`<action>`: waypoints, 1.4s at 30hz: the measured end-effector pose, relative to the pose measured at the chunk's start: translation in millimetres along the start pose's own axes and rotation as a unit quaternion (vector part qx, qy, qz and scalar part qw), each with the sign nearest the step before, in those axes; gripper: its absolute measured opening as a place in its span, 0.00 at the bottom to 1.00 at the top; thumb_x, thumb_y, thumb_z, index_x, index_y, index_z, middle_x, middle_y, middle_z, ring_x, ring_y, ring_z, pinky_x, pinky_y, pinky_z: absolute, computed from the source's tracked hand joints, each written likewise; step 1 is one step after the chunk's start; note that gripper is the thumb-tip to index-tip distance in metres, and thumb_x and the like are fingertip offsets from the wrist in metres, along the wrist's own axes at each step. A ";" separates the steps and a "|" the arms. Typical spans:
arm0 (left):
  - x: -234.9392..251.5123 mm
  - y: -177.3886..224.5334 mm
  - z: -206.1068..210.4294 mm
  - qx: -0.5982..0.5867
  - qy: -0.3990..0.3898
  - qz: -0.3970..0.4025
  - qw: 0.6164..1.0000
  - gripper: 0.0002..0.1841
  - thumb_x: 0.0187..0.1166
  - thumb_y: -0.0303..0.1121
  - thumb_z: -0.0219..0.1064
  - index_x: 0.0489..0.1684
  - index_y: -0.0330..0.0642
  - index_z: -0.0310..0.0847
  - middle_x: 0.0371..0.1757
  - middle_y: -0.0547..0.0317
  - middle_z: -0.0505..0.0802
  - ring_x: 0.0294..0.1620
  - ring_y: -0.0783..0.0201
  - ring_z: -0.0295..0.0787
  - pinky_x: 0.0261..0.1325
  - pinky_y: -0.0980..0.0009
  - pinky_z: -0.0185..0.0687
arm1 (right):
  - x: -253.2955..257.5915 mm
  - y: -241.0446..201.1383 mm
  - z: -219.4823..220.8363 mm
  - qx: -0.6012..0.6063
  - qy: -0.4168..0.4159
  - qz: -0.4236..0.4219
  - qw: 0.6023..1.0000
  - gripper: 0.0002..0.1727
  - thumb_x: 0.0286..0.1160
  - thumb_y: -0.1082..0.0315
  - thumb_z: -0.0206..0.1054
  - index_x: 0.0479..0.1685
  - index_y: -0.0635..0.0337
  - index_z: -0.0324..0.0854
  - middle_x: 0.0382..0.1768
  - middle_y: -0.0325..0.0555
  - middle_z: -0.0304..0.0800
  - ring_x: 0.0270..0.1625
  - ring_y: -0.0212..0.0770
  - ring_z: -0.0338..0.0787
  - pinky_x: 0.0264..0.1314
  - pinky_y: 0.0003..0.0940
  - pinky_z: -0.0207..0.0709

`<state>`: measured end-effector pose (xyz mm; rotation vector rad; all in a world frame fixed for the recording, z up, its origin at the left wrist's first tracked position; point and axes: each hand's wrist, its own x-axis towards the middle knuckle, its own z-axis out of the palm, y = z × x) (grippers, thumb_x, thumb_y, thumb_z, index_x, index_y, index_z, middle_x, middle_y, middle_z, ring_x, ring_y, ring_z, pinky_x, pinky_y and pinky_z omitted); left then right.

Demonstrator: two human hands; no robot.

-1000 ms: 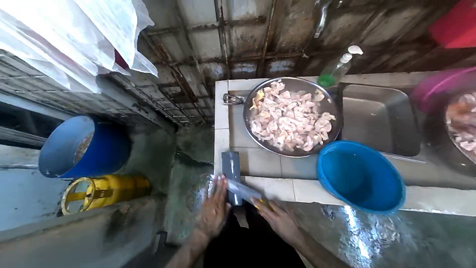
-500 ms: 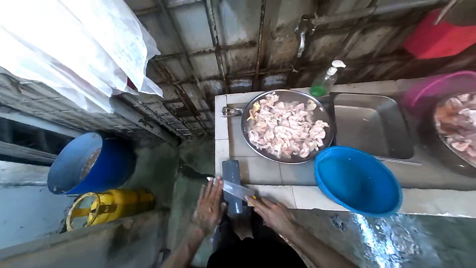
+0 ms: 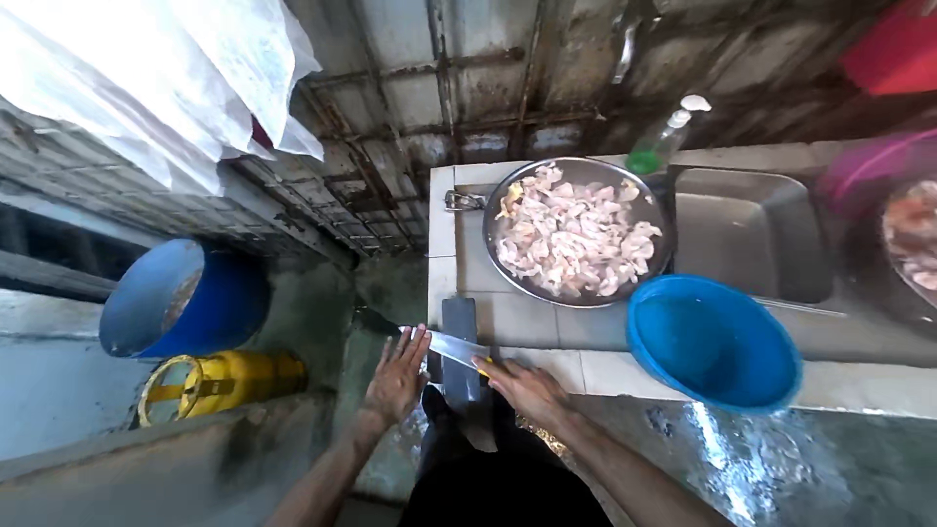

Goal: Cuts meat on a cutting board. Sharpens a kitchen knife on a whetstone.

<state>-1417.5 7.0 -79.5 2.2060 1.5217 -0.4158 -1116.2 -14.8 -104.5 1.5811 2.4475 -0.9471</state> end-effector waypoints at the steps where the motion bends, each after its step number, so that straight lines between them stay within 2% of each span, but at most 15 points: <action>1: -2.8 13.7 7.1 -0.002 0.025 0.011 1.000 0.38 0.90 0.55 0.45 0.99 0.52 0.39 0.99 0.63 0.44 0.99 0.55 0.30 0.95 0.37 0.31 | -13.6 9.3 8.9 -0.002 0.032 -0.001 0.999 0.27 0.93 0.40 0.44 0.90 0.11 0.55 0.61 0.56 0.89 0.44 0.62 0.93 0.44 0.62 0.86; 5: -36.8 103.8 67.0 -0.047 0.130 0.052 0.989 0.43 0.84 0.61 0.53 0.96 0.45 0.52 0.97 0.58 0.56 0.98 0.48 0.40 0.93 0.35 0.43 | -120.1 39.1 50.7 0.028 0.131 0.008 0.991 0.26 0.89 0.48 0.58 0.86 0.18 0.69 0.53 0.55 0.94 0.38 0.59 0.96 0.36 0.60 0.90; 7: -42.1 127.4 80.3 -0.055 0.107 0.049 0.992 0.44 0.83 0.61 0.54 0.97 0.46 0.50 0.98 0.60 0.51 0.99 0.50 0.37 0.93 0.37 0.42 | -148.0 40.8 45.5 0.047 0.079 0.032 0.995 0.26 0.90 0.49 0.57 0.87 0.21 0.69 0.54 0.62 0.92 0.39 0.64 0.95 0.37 0.64 0.88; 9: -44.1 115.8 71.2 -0.060 0.082 0.043 0.994 0.42 0.85 0.59 0.53 0.98 0.48 0.47 0.99 0.62 0.49 0.99 0.52 0.35 0.94 0.37 0.40 | -139.2 33.2 42.8 0.040 0.056 0.045 0.997 0.27 0.91 0.46 0.55 0.88 0.15 0.65 0.57 0.60 0.92 0.39 0.63 0.95 0.38 0.64 0.88; 12: -24.2 58.7 30.8 -0.058 0.045 0.008 0.997 0.39 0.88 0.52 0.51 0.99 0.50 0.42 0.99 0.63 0.47 0.99 0.55 0.33 0.95 0.37 0.33 | -64.8 14.3 27.4 0.016 0.086 0.012 0.996 0.26 0.91 0.43 0.52 0.87 0.14 0.64 0.53 0.56 0.92 0.39 0.60 0.94 0.39 0.61 0.88; 16: 0.3 2.2 1.8 0.006 -0.004 -0.025 1.000 0.38 0.91 0.52 0.47 0.99 0.53 0.36 0.99 0.64 0.41 0.99 0.58 0.26 0.95 0.38 0.27 | 4.0 -7.9 -5.1 -0.005 -0.009 0.000 1.000 0.28 0.94 0.41 0.42 0.92 0.14 0.52 0.63 0.59 0.87 0.46 0.64 0.93 0.47 0.64 0.85; 18: -5.0 14.3 11.1 0.017 0.035 -0.011 0.999 0.39 0.90 0.54 0.47 0.99 0.52 0.38 0.99 0.60 0.42 0.99 0.54 0.28 0.95 0.36 0.30 | -12.0 2.1 5.9 -0.005 0.018 -0.002 1.000 0.28 0.93 0.41 0.43 0.92 0.13 0.53 0.61 0.59 0.88 0.43 0.63 0.93 0.44 0.63 0.86; 21: -26.5 81.0 46.6 -0.008 0.111 0.019 0.994 0.43 0.86 0.61 0.49 0.97 0.45 0.47 0.97 0.49 0.52 0.98 0.45 0.40 0.93 0.35 0.43 | -87.7 30.4 43.7 0.016 0.130 0.004 0.991 0.26 0.91 0.44 0.54 0.87 0.14 0.65 0.52 0.55 0.92 0.36 0.58 0.94 0.35 0.60 0.89; 24: -38.4 128.9 74.1 -0.031 0.128 0.037 0.991 0.46 0.82 0.63 0.55 0.95 0.41 0.52 0.97 0.48 0.54 0.97 0.44 0.43 0.92 0.37 0.47 | -147.9 33.6 42.8 0.021 0.127 0.033 0.991 0.26 0.87 0.50 0.62 0.84 0.21 0.73 0.48 0.59 0.94 0.31 0.60 0.94 0.29 0.60 0.87; 29: -15.5 64.4 24.5 -0.042 0.047 0.015 0.998 0.39 0.89 0.52 0.50 0.98 0.50 0.43 0.99 0.60 0.47 0.99 0.53 0.34 0.94 0.37 0.36 | -73.0 13.4 32.7 0.003 0.118 0.027 0.993 0.27 0.90 0.45 0.54 0.88 0.17 0.65 0.50 0.56 0.92 0.36 0.59 0.94 0.35 0.60 0.88; 32: 10.6 17.8 3.2 0.004 0.011 -0.025 1.000 0.39 0.91 0.52 0.47 0.99 0.50 0.35 0.99 0.61 0.39 0.99 0.57 0.25 0.95 0.39 0.30 | -10.2 -12.1 3.9 0.015 0.032 0.035 0.999 0.28 0.94 0.44 0.45 0.92 0.18 0.56 0.62 0.59 0.89 0.44 0.63 0.93 0.46 0.62 0.87; 34: 16.8 7.6 1.0 0.037 0.020 -0.020 0.999 0.40 0.91 0.53 0.45 0.99 0.50 0.32 0.99 0.61 0.35 0.99 0.57 0.21 0.96 0.40 0.29 | 0.4 -11.0 9.1 0.016 0.040 0.031 0.999 0.28 0.94 0.43 0.44 0.92 0.16 0.55 0.63 0.59 0.88 0.42 0.63 0.93 0.44 0.62 0.86; 37: -3.3 40.5 24.4 0.012 0.090 0.023 0.996 0.39 0.89 0.57 0.45 0.98 0.47 0.44 0.99 0.57 0.48 0.99 0.52 0.35 0.94 0.36 0.38 | -47.4 7.0 35.0 0.036 0.117 0.018 0.992 0.27 0.91 0.44 0.52 0.89 0.18 0.64 0.55 0.58 0.91 0.37 0.60 0.94 0.37 0.60 0.89; 40: -33.9 97.5 56.2 -0.010 0.124 0.052 0.991 0.43 0.85 0.62 0.49 0.96 0.43 0.52 0.97 0.53 0.56 0.97 0.46 0.44 0.92 0.36 0.49 | -123.9 15.5 42.0 0.068 0.107 0.048 0.991 0.27 0.89 0.48 0.59 0.87 0.19 0.68 0.54 0.62 0.93 0.35 0.63 0.95 0.34 0.64 0.88; 42: -33.3 103.2 58.5 -0.005 0.119 0.054 0.991 0.44 0.83 0.61 0.55 0.96 0.44 0.52 0.97 0.55 0.55 0.97 0.47 0.43 0.92 0.37 0.49 | -133.3 12.9 39.1 0.062 0.101 0.057 0.991 0.28 0.88 0.49 0.61 0.87 0.21 0.69 0.52 0.64 0.92 0.33 0.64 0.94 0.32 0.63 0.87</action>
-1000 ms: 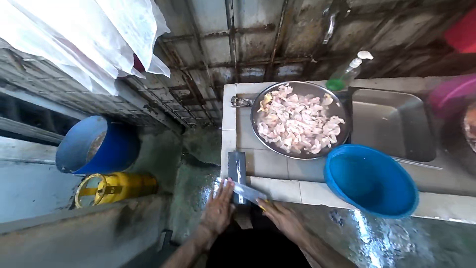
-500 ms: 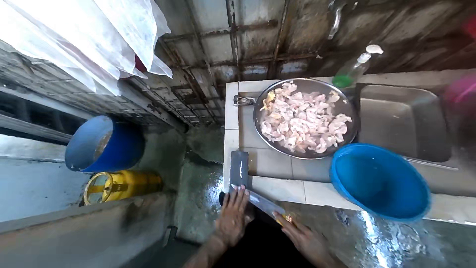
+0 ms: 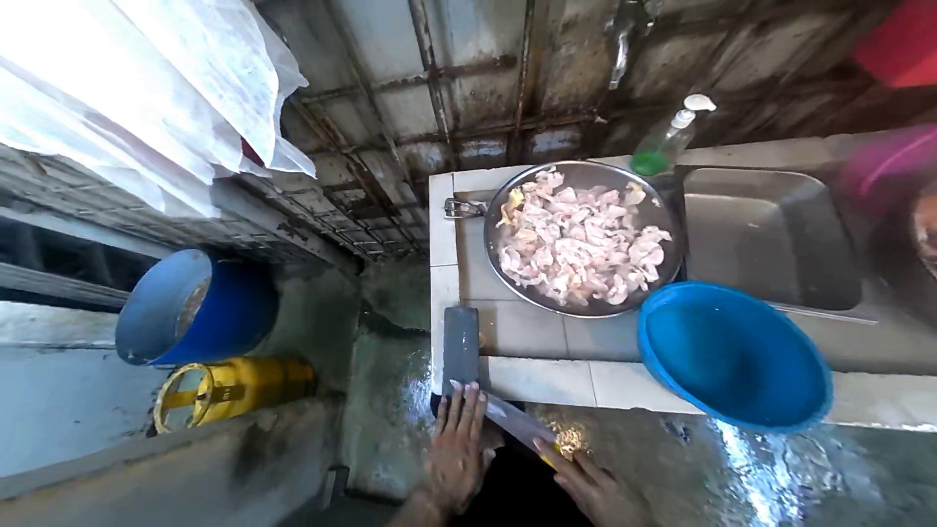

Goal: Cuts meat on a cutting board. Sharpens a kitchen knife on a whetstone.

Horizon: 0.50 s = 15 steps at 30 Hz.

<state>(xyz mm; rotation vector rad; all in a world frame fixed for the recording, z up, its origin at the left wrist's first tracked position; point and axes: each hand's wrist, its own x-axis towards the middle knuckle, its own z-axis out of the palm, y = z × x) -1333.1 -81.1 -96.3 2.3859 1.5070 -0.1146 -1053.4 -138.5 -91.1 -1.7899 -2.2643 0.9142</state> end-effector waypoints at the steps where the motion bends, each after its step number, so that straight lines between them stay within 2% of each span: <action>1: 5.1 -10.5 -7.2 -0.006 -0.010 -0.001 1.000 0.42 0.84 0.57 0.56 0.96 0.46 0.51 0.97 0.57 0.55 0.98 0.48 0.42 0.92 0.37 0.47 | 9.0 -6.2 2.6 -0.007 0.000 0.002 1.000 0.28 0.88 0.48 0.60 0.87 0.20 0.68 0.52 0.63 0.92 0.33 0.63 0.94 0.32 0.62 0.87; 3: 25.4 -49.7 -27.8 -0.016 -0.047 -0.013 0.999 0.39 0.88 0.52 0.52 0.98 0.50 0.46 0.98 0.63 0.51 0.99 0.54 0.36 0.94 0.37 0.38 | 50.8 -25.1 6.9 -0.016 -0.019 0.008 1.000 0.28 0.91 0.46 0.54 0.90 0.18 0.62 0.56 0.60 0.90 0.38 0.62 0.94 0.37 0.62 0.88; 5: 49.9 -90.8 -48.2 0.009 -0.094 -0.036 0.995 0.37 0.91 0.52 0.47 0.99 0.52 0.41 0.99 0.66 0.45 0.99 0.58 0.30 0.95 0.39 0.32 | 101.7 -47.3 6.9 -0.002 -0.043 0.008 0.999 0.29 0.93 0.46 0.49 0.92 0.20 0.57 0.59 0.60 0.90 0.41 0.62 0.94 0.42 0.62 0.88; 8: 78.0 -118.4 -69.7 0.072 -0.136 -0.052 0.987 0.39 0.91 0.55 0.43 0.99 0.51 0.33 0.99 0.63 0.37 0.99 0.57 0.22 0.96 0.40 0.28 | 140.8 -67.9 7.7 0.003 -0.045 0.019 0.999 0.29 0.94 0.46 0.47 0.93 0.19 0.54 0.62 0.61 0.88 0.41 0.63 0.93 0.44 0.60 0.87; 10: 74.5 -110.6 -65.9 0.074 -0.118 -0.041 0.989 0.40 0.90 0.55 0.45 0.99 0.49 0.34 0.99 0.59 0.40 0.99 0.54 0.25 0.95 0.38 0.29 | 128.3 -69.3 10.0 0.003 -0.041 0.037 0.998 0.29 0.93 0.46 0.47 0.93 0.18 0.54 0.63 0.61 0.88 0.41 0.63 0.94 0.44 0.61 0.87; 11: 66.9 -100.8 -57.9 0.059 -0.091 -0.023 0.994 0.41 0.89 0.55 0.48 0.99 0.47 0.38 0.99 0.55 0.44 0.99 0.52 0.30 0.95 0.37 0.33 | 111.5 -64.2 12.3 0.002 -0.028 0.041 0.999 0.29 0.93 0.46 0.50 0.92 0.18 0.56 0.62 0.61 0.88 0.41 0.63 0.94 0.43 0.62 0.87; 13: 40.1 -69.6 -34.5 0.021 -0.035 0.021 0.999 0.42 0.86 0.56 0.54 0.97 0.44 0.46 0.98 0.51 0.52 0.98 0.48 0.40 0.93 0.35 0.43 | 60.4 -45.9 17.2 0.003 -0.020 0.054 0.998 0.30 0.91 0.46 0.53 0.91 0.16 0.57 0.62 0.61 0.89 0.41 0.64 0.94 0.41 0.63 0.88; 15: 15.7 -36.6 -17.3 0.004 -0.024 0.051 0.998 0.44 0.83 0.58 0.57 0.96 0.43 0.49 0.97 0.52 0.54 0.98 0.47 0.41 0.92 0.36 0.46 | 13.5 -27.1 16.0 0.015 -0.023 0.059 0.998 0.29 0.90 0.47 0.55 0.91 0.18 0.60 0.62 0.64 0.89 0.42 0.66 0.95 0.40 0.65 0.88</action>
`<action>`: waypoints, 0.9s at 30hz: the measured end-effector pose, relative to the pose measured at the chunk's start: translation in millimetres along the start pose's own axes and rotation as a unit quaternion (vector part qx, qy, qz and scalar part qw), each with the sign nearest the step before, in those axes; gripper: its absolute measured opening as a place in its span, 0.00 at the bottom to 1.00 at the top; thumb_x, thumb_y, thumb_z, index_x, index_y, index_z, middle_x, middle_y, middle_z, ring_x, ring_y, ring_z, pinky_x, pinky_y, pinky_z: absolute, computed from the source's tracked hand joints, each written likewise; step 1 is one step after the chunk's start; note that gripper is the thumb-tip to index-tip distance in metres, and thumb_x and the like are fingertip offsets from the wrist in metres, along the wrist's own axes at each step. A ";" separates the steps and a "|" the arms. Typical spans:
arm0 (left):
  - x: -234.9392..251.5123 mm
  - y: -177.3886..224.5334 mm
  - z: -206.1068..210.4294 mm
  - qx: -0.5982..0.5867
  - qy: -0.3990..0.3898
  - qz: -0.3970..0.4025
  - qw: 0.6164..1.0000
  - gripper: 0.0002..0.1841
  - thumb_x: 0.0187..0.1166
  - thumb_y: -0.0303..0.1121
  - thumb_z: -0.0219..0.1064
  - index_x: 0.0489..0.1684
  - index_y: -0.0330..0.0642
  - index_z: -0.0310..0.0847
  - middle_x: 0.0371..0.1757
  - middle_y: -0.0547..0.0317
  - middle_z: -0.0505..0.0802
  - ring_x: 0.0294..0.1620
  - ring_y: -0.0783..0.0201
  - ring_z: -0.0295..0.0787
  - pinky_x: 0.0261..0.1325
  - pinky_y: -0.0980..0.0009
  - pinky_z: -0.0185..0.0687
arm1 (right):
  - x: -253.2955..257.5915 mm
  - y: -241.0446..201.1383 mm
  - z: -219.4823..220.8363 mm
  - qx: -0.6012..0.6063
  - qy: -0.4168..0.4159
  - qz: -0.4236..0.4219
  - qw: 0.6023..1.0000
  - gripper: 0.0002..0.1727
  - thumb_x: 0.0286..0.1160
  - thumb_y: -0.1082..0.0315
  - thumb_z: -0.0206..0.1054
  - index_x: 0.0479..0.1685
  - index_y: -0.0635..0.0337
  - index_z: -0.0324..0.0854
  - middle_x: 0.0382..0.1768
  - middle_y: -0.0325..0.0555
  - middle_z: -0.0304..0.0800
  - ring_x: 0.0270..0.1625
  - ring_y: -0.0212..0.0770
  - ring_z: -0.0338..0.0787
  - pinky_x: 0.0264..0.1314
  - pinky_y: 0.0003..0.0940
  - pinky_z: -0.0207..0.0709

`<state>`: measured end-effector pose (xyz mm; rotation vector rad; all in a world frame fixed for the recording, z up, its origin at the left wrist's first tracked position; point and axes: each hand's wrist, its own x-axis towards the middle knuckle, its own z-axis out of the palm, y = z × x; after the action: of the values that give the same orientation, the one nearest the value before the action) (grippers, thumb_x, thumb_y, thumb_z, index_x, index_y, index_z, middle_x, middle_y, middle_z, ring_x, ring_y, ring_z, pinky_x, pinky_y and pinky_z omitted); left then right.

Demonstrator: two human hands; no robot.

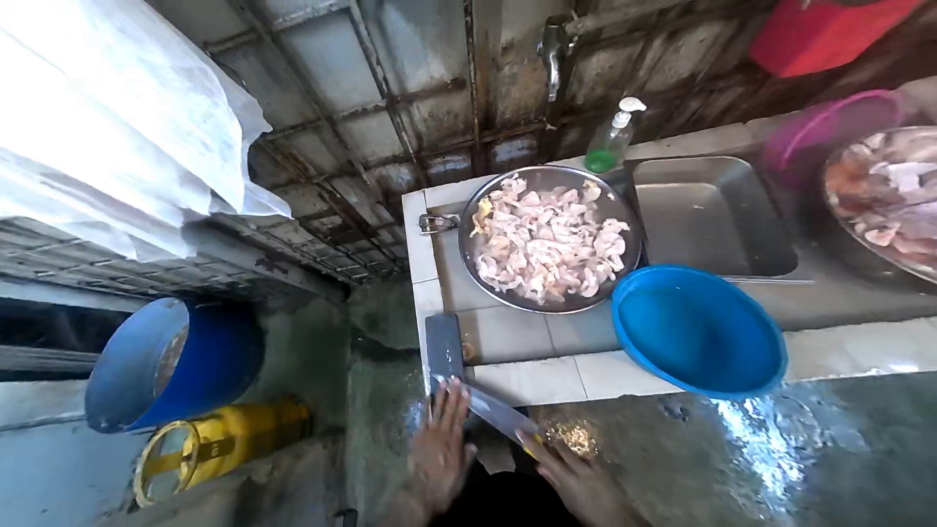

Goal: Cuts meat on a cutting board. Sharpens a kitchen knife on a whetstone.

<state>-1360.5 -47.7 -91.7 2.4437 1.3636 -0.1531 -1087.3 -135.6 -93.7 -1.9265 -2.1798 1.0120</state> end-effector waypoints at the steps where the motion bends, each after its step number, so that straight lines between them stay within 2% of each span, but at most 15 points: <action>1: -5.8 8.6 7.8 0.008 0.007 0.006 1.000 0.45 0.82 0.59 0.59 0.96 0.44 0.51 0.97 0.54 0.55 0.98 0.48 0.43 0.92 0.37 0.49 | -11.9 4.9 -1.9 0.002 -0.007 0.000 1.000 0.29 0.91 0.47 0.55 0.91 0.19 0.61 0.61 0.65 0.89 0.41 0.67 0.95 0.39 0.65 0.88; 3: -6.6 0.7 7.0 0.011 0.002 0.009 1.000 0.43 0.82 0.58 0.58 0.96 0.46 0.52 0.98 0.58 0.54 0.98 0.50 0.42 0.92 0.38 0.47 | -12.0 -3.8 1.9 0.011 -0.004 0.004 1.000 0.29 0.91 0.48 0.55 0.90 0.21 0.62 0.60 0.65 0.89 0.39 0.66 0.94 0.38 0.64 0.88; 5: 13.3 -34.5 -11.3 0.002 -0.009 0.008 1.000 0.39 0.86 0.52 0.55 0.97 0.50 0.49 0.98 0.62 0.53 0.98 0.53 0.40 0.93 0.37 0.44 | 23.1 -23.0 8.5 0.011 0.029 0.006 0.999 0.29 0.90 0.48 0.56 0.90 0.21 0.63 0.60 0.63 0.89 0.37 0.63 0.95 0.37 0.62 0.89; 8: 50.1 -95.5 -46.7 0.028 -0.070 -0.013 0.997 0.37 0.90 0.49 0.49 0.98 0.53 0.44 0.99 0.65 0.47 0.99 0.57 0.33 0.95 0.39 0.37 | 92.0 -62.3 0.4 0.014 0.005 0.021 1.000 0.29 0.93 0.47 0.50 0.93 0.21 0.56 0.62 0.62 0.89 0.42 0.64 0.94 0.44 0.62 0.87; 11: 71.3 -118.9 -63.2 0.066 -0.122 -0.022 0.990 0.38 0.91 0.49 0.48 0.99 0.52 0.36 0.99 0.64 0.40 0.99 0.58 0.25 0.96 0.42 0.33 | 121.6 -79.8 -12.7 0.024 -0.046 0.043 0.998 0.30 0.94 0.45 0.45 0.94 0.17 0.48 0.68 0.61 0.84 0.48 0.65 0.93 0.50 0.63 0.86; 13: 58.5 -109.0 -49.7 0.054 -0.083 0.004 0.995 0.39 0.89 0.52 0.49 0.99 0.51 0.39 0.99 0.62 0.44 0.99 0.54 0.29 0.95 0.40 0.35 | 103.1 -68.4 0.5 0.022 -0.020 0.046 0.999 0.30 0.93 0.45 0.47 0.93 0.16 0.51 0.68 0.60 0.86 0.47 0.65 0.93 0.48 0.63 0.86; 15: 33.6 -79.9 -26.8 0.030 -0.031 0.031 0.999 0.41 0.86 0.56 0.53 0.98 0.49 0.46 0.98 0.60 0.50 0.99 0.51 0.36 0.94 0.38 0.42 | 58.4 -52.0 15.6 0.016 0.029 0.047 0.998 0.29 0.91 0.45 0.52 0.91 0.16 0.58 0.63 0.59 0.89 0.41 0.63 0.94 0.41 0.63 0.88; 16: 18.7 -62.2 -19.4 0.018 -0.020 0.043 0.999 0.42 0.85 0.56 0.56 0.97 0.48 0.49 0.98 0.59 0.52 0.98 0.49 0.39 0.93 0.38 0.46 | 32.2 -47.3 22.2 0.018 0.052 0.047 0.997 0.28 0.90 0.46 0.55 0.89 0.17 0.62 0.61 0.60 0.90 0.36 0.63 0.94 0.36 0.63 0.88; 17: 6.7 -47.1 -15.2 0.009 -0.023 0.048 0.999 0.43 0.83 0.56 0.60 0.97 0.47 0.51 0.98 0.58 0.54 0.98 0.49 0.40 0.93 0.38 0.47 | 10.6 -46.8 24.1 0.023 0.053 0.053 0.997 0.28 0.90 0.47 0.57 0.89 0.18 0.64 0.61 0.62 0.90 0.35 0.64 0.95 0.36 0.64 0.88; 19: -2.9 -40.6 -7.7 0.021 -0.012 0.056 0.998 0.44 0.81 0.57 0.62 0.96 0.46 0.53 0.97 0.59 0.55 0.98 0.50 0.42 0.92 0.39 0.50 | -5.8 -52.0 29.0 0.014 0.074 0.049 0.996 0.27 0.89 0.48 0.58 0.87 0.23 0.68 0.56 0.64 0.92 0.31 0.63 0.94 0.30 0.63 0.87; 20: 0.6 -48.8 -9.2 0.025 -0.009 0.056 0.998 0.43 0.81 0.56 0.62 0.96 0.47 0.53 0.97 0.60 0.55 0.98 0.50 0.42 0.91 0.39 0.51 | 0.3 -59.3 26.5 0.009 0.063 0.054 0.997 0.27 0.90 0.47 0.55 0.89 0.23 0.66 0.56 0.63 0.91 0.32 0.63 0.94 0.32 0.63 0.87; 22: 25.0 -82.5 -25.6 0.023 -0.031 0.042 0.998 0.41 0.83 0.52 0.59 0.97 0.51 0.49 0.98 0.64 0.51 0.99 0.53 0.38 0.93 0.39 0.45 | 42.2 -75.2 15.5 0.005 0.043 0.065 0.997 0.28 0.92 0.46 0.52 0.90 0.21 0.63 0.59 0.62 0.90 0.36 0.63 0.94 0.36 0.63 0.88; 25: 70.5 -135.1 -68.8 0.039 -0.119 0.002 0.992 0.40 0.89 0.49 0.52 0.99 0.51 0.38 0.99 0.64 0.43 0.99 0.56 0.29 0.96 0.40 0.33 | 125.5 -93.4 -4.3 0.007 -0.016 0.055 0.998 0.30 0.94 0.46 0.47 0.94 0.19 0.52 0.66 0.62 0.86 0.47 0.66 0.93 0.48 0.64 0.86; 27: 92.6 -154.9 -83.8 0.058 -0.140 -0.006 0.988 0.39 0.90 0.50 0.50 0.99 0.53 0.35 0.99 0.65 0.41 0.99 0.58 0.27 0.96 0.42 0.31 | 156.2 -99.4 -18.2 0.004 -0.032 0.053 0.998 0.30 0.94 0.45 0.45 0.94 0.17 0.48 0.68 0.62 0.84 0.51 0.66 0.92 0.51 0.65 0.85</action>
<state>-1447.3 130.4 -73.6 2.3932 1.2758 -0.5702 -1198.8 13.2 -86.8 -2.0519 -2.1223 1.1131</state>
